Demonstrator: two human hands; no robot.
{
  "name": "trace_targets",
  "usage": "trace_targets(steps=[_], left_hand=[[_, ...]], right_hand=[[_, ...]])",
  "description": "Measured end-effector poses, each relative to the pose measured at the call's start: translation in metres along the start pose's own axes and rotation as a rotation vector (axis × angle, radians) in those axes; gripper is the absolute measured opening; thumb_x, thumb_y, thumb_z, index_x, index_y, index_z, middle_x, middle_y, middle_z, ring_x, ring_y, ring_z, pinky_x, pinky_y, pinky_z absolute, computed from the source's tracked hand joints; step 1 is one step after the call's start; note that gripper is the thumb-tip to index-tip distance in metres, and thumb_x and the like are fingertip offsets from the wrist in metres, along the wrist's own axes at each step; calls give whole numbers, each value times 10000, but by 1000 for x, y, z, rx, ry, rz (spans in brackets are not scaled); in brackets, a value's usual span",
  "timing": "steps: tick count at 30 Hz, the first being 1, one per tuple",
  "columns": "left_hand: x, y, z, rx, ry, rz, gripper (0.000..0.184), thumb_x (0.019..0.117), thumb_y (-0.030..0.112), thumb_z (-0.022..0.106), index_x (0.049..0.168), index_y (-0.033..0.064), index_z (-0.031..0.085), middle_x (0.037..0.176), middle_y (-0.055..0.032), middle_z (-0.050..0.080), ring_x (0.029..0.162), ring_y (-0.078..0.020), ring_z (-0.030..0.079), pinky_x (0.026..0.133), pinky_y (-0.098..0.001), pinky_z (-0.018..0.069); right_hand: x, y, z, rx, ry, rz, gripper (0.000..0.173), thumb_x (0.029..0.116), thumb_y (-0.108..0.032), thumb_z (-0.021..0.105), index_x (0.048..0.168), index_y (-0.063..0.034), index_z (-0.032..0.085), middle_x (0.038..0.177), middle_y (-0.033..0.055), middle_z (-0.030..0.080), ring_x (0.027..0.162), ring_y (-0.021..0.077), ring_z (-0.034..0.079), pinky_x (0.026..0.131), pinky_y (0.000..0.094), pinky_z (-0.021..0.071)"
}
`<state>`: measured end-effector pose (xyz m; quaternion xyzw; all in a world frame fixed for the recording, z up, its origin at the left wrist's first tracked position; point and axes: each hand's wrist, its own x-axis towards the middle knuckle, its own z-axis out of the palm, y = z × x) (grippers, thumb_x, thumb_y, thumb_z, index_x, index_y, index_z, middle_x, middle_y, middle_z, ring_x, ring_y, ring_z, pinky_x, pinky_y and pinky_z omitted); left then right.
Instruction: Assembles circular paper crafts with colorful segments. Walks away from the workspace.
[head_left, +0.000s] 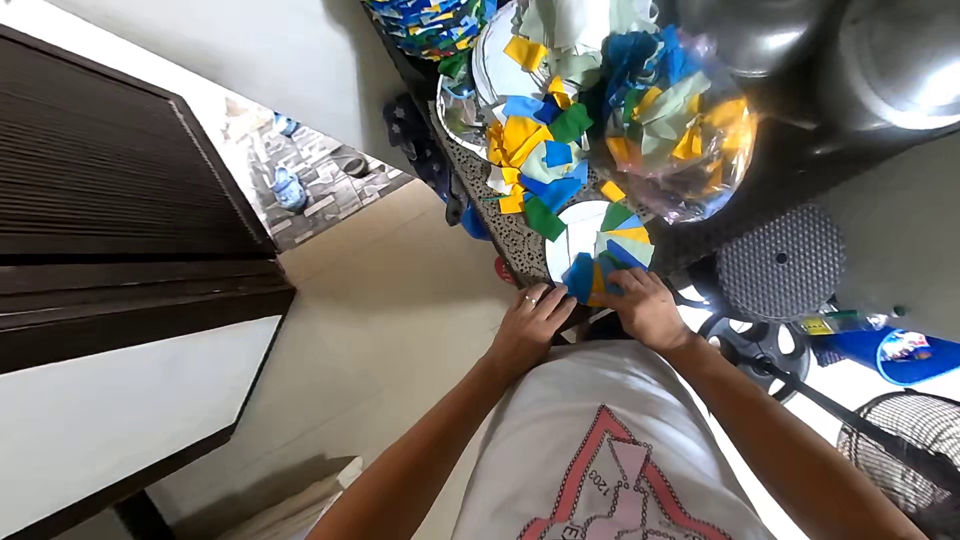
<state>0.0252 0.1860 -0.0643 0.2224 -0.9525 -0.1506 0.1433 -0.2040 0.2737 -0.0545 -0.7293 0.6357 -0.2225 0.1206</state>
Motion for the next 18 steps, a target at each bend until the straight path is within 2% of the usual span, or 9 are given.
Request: trace_targets(steps=[7,12,18], left_hand=[[-3,-1,0,-4,3,6,346,934,-20,578,1206,126,734,1274,-106,709,1131,-358,676,884,-514,549],[-2,0,-2,-10,-2,-4,346,917,-34,590,1187,125,737,1260,-114,714,1133,-368,679,878,-532,553],[4,3,-4,-19,1,-30,342,907,-27,595,1190,106,732,1206,-104,734,1118,-362,687,876,-531,560]], right_hand=[[1,1,-2,-11,-7,-14,340,902,11,603,1033,-211,825,1054,146,732,977,352,699,773,498,570],[14,-7,-6,-6,34,28,269,893,21,619,988,-136,815,1061,146,736,992,355,702,770,496,574],[37,-10,-5,-94,-40,101,298,875,48,651,1096,-97,789,1116,188,710,995,397,689,741,518,561]])
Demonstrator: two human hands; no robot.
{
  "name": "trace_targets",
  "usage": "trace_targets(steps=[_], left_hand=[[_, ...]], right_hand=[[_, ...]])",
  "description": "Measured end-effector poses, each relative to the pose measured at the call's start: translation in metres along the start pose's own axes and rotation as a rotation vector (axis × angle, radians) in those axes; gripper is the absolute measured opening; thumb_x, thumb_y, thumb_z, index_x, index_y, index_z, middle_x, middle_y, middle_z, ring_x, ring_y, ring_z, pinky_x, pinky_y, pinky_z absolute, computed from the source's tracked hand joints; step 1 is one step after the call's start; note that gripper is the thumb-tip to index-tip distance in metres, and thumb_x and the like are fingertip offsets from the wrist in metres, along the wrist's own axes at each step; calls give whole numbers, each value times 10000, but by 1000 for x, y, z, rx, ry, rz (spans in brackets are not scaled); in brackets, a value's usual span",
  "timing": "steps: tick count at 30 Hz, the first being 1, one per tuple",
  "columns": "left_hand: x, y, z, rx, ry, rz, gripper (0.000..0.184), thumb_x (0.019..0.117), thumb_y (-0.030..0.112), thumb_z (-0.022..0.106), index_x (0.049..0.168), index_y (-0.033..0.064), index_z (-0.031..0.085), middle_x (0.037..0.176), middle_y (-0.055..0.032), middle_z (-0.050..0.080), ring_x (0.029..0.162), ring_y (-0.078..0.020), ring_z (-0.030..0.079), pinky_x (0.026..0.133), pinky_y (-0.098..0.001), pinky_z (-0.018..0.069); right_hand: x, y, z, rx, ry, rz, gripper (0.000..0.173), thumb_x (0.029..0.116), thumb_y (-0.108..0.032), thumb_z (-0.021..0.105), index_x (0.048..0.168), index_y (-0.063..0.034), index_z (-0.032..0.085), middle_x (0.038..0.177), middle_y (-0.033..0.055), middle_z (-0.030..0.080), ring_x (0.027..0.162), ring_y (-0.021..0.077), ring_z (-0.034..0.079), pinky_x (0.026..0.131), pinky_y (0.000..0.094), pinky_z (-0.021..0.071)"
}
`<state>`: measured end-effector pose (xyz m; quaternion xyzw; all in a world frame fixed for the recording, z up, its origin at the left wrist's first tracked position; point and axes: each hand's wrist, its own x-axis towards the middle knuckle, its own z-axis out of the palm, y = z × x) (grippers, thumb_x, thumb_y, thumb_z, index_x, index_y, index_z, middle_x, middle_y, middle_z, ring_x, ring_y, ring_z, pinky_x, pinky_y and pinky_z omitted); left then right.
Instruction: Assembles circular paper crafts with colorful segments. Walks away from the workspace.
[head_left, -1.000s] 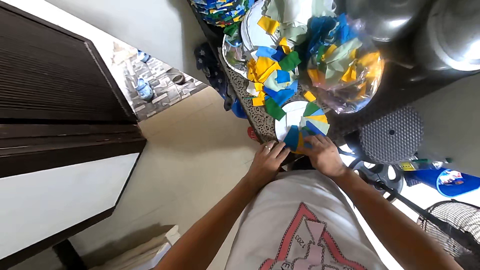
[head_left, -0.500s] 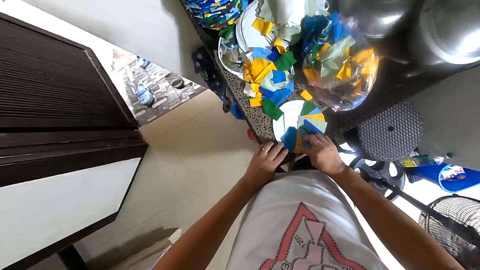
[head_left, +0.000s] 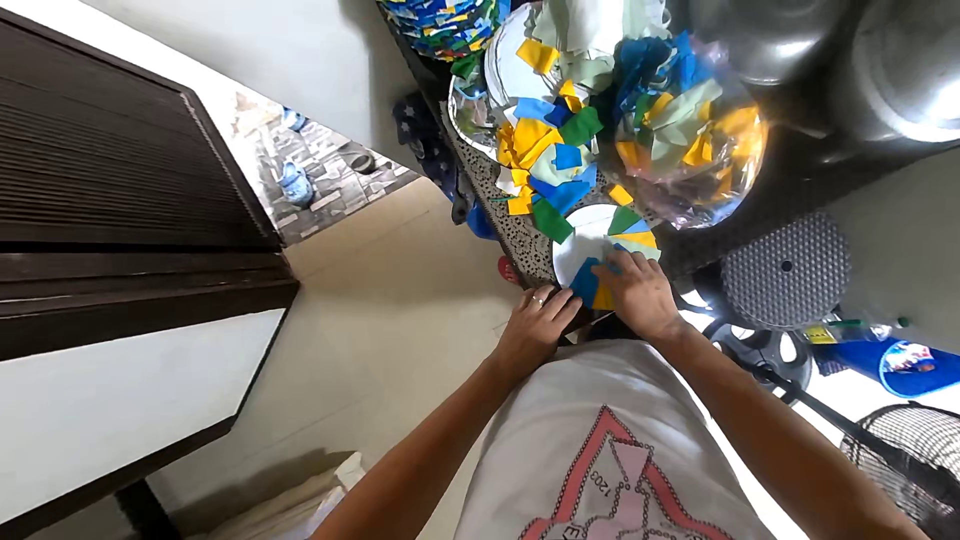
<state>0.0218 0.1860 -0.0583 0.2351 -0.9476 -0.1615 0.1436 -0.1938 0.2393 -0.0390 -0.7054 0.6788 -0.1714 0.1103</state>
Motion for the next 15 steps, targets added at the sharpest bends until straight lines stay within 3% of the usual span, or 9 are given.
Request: trace_targets(steps=[2,5,8,11,15], left_hand=[[8,2,-8,-86,-34,-87,330,919,2,560,1191,76,731,1181,-123,743,1130,-380,686,915,-565,542],[31,-5,-23,-232,-82,-402,292,957,64,558,1187,39,736,1181,-186,720,1151,-401,660,960,-591,515],[69,-28,-43,-333,-126,-789,323,1013,91,574,1313,-5,644,1352,-246,600,1269,-407,575,1054,-573,472],[95,-51,-45,-298,9,-846,301,1023,115,578,1284,-12,659,1329,-246,620,1272,-407,574,1074,-562,450],[116,-62,-43,-246,-35,-818,267,1011,159,628,1202,-17,688,1269,-238,647,1240,-413,587,1060,-567,455]], right_hand=[[7,-4,-4,8,-43,38,275,874,51,654,1075,-78,789,1125,201,707,1008,408,684,758,531,558],[23,-11,-8,63,-32,73,256,882,53,645,1059,-61,792,1104,209,708,1001,412,681,770,537,555],[45,-19,-11,106,-24,95,224,904,28,645,1063,-51,781,1083,200,707,1019,406,675,803,542,555],[60,-29,-13,164,-62,161,211,941,-5,639,1092,-52,779,1096,183,709,1030,384,672,850,530,554],[59,-32,-6,206,-42,172,178,939,-17,656,1055,-45,787,1065,173,718,995,373,684,825,516,565]])
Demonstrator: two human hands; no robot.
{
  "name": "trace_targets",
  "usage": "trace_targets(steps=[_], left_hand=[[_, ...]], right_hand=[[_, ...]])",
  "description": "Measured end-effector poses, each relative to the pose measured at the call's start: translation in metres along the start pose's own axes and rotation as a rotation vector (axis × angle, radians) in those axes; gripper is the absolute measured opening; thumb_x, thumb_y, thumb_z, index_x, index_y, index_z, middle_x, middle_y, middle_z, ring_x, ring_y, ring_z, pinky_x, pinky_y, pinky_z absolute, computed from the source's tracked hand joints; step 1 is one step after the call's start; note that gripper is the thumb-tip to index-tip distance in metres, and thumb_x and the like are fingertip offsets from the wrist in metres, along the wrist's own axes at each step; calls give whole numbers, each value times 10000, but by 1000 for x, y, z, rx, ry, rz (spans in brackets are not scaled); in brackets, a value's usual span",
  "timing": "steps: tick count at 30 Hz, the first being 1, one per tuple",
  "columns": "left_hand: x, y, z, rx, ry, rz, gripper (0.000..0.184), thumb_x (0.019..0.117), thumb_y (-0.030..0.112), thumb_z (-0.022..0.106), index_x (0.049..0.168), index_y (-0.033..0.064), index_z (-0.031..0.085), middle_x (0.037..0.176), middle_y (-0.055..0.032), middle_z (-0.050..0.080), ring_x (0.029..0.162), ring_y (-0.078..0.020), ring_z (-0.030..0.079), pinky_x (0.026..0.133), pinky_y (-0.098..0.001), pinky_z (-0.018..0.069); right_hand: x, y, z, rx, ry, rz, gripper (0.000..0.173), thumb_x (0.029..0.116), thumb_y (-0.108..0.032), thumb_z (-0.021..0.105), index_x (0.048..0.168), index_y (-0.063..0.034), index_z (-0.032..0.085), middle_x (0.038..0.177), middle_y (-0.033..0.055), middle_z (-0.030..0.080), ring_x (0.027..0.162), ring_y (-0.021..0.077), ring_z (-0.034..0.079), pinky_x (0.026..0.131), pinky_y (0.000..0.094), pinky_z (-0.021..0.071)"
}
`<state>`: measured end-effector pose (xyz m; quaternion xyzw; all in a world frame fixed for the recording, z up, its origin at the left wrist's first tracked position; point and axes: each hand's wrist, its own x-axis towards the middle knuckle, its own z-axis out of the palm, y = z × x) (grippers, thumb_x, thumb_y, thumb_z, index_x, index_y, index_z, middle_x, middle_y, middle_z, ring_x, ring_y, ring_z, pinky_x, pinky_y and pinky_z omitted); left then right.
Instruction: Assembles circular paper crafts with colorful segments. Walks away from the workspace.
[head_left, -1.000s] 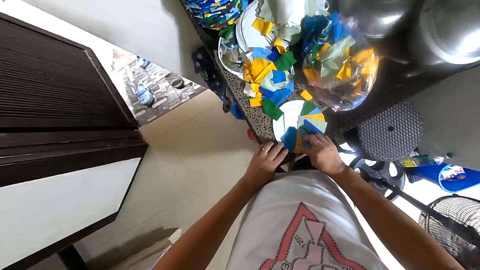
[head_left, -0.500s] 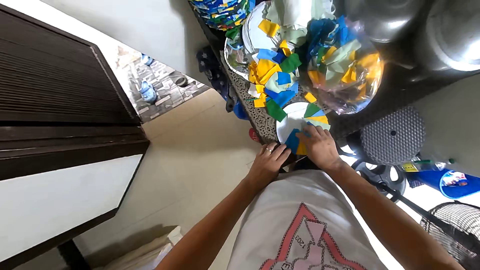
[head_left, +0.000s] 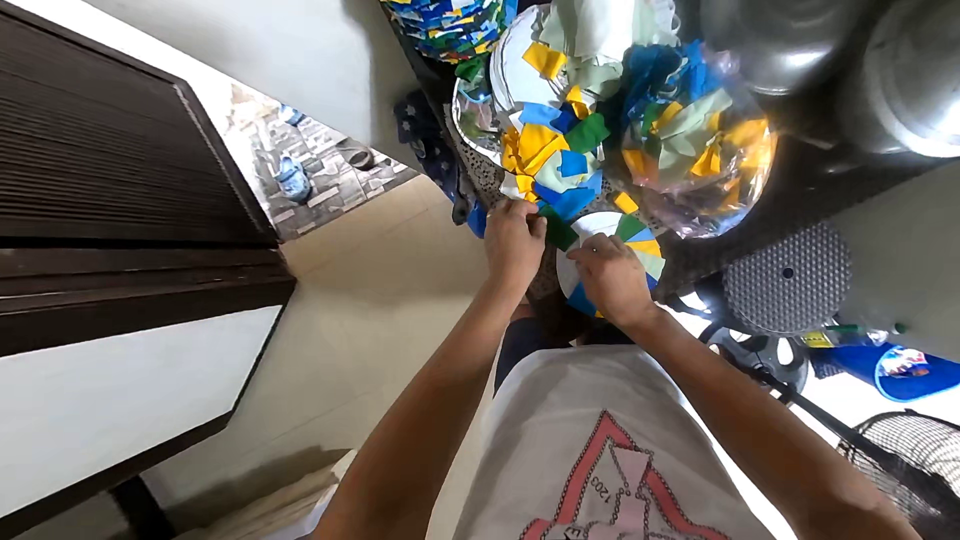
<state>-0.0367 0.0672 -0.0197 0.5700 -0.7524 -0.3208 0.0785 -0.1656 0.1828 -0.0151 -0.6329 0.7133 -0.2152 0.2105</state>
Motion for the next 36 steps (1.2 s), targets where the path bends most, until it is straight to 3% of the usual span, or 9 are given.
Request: trace_targets(steps=[5,9,12,18,22,25,27,32,36], left_hand=[[8,3,-2,17,-72,38,160,964,88,665,1069,-26,704,1174,-236,664,1172,-397,612,1015,-558,473],[-1,3,-18,-53,-160,278,122,940,50,664,1017,-37,702,1155,-211,703,1152,-368,650,1005,-557,496],[-18,14,-36,-50,-207,417,83,945,39,680,1001,-20,696,1029,-198,702,1005,-351,679,894,-541,540],[-41,21,-56,-48,-152,655,57,915,26,671,950,8,712,937,-136,715,904,-269,701,839,-454,569],[-56,14,-58,-202,-135,510,60,931,17,668,983,-2,690,928,-103,706,835,-140,696,802,-309,598],[-67,5,-48,-371,-115,263,140,941,8,677,1078,0,650,953,-86,698,812,-102,680,762,-291,589],[-74,-1,-37,-472,-115,111,217,953,11,670,1165,14,625,988,-77,689,831,-111,676,765,-304,585],[-86,-15,-11,-611,-183,-90,376,954,23,666,1327,26,610,1052,-101,683,914,-148,662,826,-334,559],[-95,-20,-4,-777,-256,-167,299,921,-33,663,1217,13,674,1103,-82,689,972,-126,656,862,-303,553]], right_hand=[[-3,5,-5,104,-8,92,200,959,-5,623,1078,-33,781,1086,184,717,1034,375,684,873,526,561],[8,8,-23,330,-80,218,373,948,23,631,1318,-24,662,1304,206,650,1181,373,641,985,527,533],[17,13,-29,481,-132,97,621,853,98,668,1450,-34,559,1493,181,542,1366,354,525,1113,516,448],[23,8,-43,695,-352,55,365,841,101,702,1203,52,695,1490,212,522,1383,307,495,1127,458,419],[13,11,-45,833,-444,169,247,911,35,685,1157,50,680,1324,162,635,1155,202,619,943,365,516],[7,14,-43,914,-455,274,104,939,39,662,1042,31,675,938,64,679,813,64,618,742,235,527],[5,16,-43,913,-450,279,58,942,50,655,999,43,659,842,53,667,732,45,611,704,209,528],[7,11,-49,583,-481,184,90,985,-24,648,1043,38,674,879,139,702,719,188,674,711,367,584],[8,-5,-64,239,-507,8,100,986,-48,647,1038,-9,722,868,153,716,783,300,699,760,523,568]])
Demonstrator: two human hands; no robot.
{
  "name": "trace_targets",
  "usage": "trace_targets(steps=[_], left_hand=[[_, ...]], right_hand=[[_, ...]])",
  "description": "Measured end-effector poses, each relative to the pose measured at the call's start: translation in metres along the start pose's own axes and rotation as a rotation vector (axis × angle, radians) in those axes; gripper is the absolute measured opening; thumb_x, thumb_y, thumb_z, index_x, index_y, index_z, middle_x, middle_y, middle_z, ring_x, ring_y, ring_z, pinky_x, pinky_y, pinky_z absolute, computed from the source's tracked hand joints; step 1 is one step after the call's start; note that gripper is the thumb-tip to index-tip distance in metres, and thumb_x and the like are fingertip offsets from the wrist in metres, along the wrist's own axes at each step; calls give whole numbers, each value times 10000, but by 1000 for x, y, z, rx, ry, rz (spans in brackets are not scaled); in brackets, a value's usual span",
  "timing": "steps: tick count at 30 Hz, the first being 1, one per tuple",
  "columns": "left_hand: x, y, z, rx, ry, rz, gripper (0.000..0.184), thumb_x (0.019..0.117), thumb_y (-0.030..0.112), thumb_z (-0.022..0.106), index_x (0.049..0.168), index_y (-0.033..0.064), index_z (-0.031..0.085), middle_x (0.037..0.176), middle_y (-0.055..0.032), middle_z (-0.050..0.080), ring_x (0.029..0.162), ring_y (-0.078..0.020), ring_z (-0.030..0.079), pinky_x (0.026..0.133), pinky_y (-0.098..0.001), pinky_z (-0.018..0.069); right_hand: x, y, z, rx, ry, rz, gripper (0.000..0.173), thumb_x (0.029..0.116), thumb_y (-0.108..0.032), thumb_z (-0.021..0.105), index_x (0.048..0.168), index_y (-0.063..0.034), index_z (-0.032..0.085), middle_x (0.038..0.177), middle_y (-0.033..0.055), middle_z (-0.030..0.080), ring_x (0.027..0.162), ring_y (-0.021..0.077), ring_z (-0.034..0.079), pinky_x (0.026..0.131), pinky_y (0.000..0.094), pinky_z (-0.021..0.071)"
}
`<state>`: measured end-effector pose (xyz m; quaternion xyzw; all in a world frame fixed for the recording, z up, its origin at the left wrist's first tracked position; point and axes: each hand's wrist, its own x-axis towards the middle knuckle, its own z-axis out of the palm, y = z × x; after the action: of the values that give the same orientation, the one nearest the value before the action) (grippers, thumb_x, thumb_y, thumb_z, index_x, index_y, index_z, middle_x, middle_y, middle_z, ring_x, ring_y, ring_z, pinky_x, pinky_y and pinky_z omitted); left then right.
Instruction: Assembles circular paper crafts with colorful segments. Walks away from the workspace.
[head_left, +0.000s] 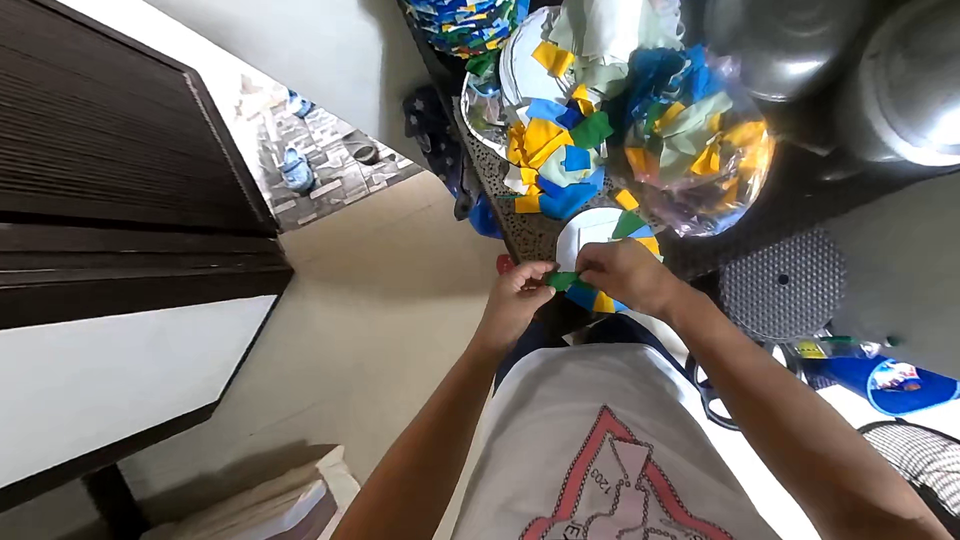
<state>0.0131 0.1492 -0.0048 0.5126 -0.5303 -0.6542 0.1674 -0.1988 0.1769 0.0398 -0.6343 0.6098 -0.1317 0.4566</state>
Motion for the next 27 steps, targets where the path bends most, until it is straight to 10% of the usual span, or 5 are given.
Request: trace_targets(steps=[8,17,27], left_hand=[[-8,-5,-4,-196,-350,-76,321,919,36,597,1234,36,654,1111,-29,694,1024,-75,651,923,-273,542],[-20,-15,13,422,-51,274,189,941,179,668,988,12,742,953,-108,737,900,-157,703,845,-347,574],[-21,-11,35,523,-73,40,228,999,178,610,1070,18,756,1085,-148,720,981,-237,688,914,-422,543]], right_hand=[[-19,-27,-5,-317,-109,-149,176,1008,-74,596,1059,-55,764,880,153,736,879,348,721,790,562,552],[-25,-18,-3,-377,-167,-20,157,1014,-70,588,1023,-5,731,880,190,719,901,383,709,819,559,538],[5,-11,-2,-461,-338,221,156,993,-50,616,1097,-14,726,1047,208,710,1027,403,677,884,589,525]])
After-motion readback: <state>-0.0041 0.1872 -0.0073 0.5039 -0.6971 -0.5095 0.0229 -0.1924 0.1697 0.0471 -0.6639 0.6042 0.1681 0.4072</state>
